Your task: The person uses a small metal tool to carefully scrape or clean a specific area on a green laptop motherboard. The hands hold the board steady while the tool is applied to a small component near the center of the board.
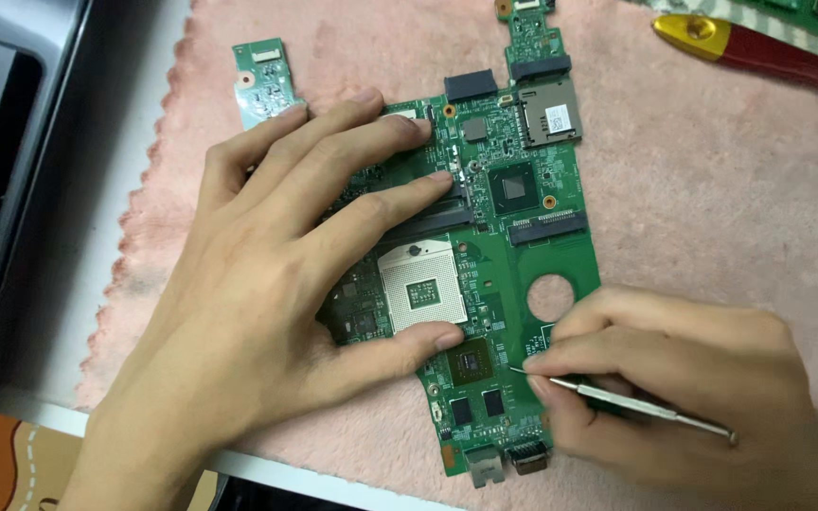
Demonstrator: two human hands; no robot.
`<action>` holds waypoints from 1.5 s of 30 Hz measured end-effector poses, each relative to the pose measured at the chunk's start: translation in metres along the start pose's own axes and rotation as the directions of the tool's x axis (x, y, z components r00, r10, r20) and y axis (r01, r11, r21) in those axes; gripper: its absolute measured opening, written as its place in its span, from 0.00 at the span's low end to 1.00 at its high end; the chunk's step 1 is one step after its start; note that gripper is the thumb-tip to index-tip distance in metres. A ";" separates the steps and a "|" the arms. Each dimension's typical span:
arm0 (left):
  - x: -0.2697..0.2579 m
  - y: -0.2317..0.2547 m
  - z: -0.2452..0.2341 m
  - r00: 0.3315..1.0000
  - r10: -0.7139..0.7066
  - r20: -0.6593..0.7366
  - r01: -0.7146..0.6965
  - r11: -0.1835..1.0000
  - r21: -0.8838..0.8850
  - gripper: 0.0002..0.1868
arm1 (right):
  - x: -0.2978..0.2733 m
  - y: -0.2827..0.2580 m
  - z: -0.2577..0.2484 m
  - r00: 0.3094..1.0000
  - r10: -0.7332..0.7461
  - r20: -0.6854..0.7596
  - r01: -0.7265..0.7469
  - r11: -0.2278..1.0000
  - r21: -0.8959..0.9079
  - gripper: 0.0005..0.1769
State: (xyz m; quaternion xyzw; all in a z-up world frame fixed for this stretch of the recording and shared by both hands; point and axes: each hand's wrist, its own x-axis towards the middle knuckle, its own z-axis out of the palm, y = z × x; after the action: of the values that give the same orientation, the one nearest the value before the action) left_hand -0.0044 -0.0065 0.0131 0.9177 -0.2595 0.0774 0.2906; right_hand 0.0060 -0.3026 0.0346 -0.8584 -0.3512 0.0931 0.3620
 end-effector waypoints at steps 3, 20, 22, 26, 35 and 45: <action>0.000 -0.001 0.000 1.000 0.002 -0.002 -0.002 1.000 -0.003 0.39 | -0.006 0.009 0.002 0.998 -0.058 0.017 0.059 0.994 -0.092 0.05; -0.001 0.000 0.000 1.000 0.002 0.012 -0.002 1.000 0.016 0.40 | -0.016 0.015 0.008 0.979 -0.203 -0.021 0.192 0.953 -0.234 0.07; -0.001 0.001 0.000 1.000 0.005 0.015 -0.005 1.000 0.013 0.40 | -0.017 0.015 0.008 0.980 -0.197 -0.026 0.186 0.954 -0.234 0.07; -0.001 0.000 0.000 1.000 0.000 0.020 0.000 1.000 0.024 0.40 | -0.017 0.015 0.006 0.978 -0.209 -0.013 0.201 0.953 -0.226 0.08; 0.000 0.002 0.000 0.999 -0.011 0.030 0.010 0.999 0.030 0.40 | -0.024 0.017 0.006 0.979 -0.202 -0.016 0.196 0.965 -0.173 0.13; 0.000 0.002 0.000 1.000 -0.005 0.029 0.004 0.999 0.040 0.41 | -0.023 0.019 0.007 0.970 -0.242 0.004 0.238 0.953 -0.188 0.14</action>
State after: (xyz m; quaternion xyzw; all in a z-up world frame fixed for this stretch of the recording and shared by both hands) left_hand -0.0053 -0.0078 0.0142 0.9249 -0.2601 0.0684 0.2687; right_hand -0.0033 -0.3238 0.0142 -0.8405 -0.4567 0.0070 0.2915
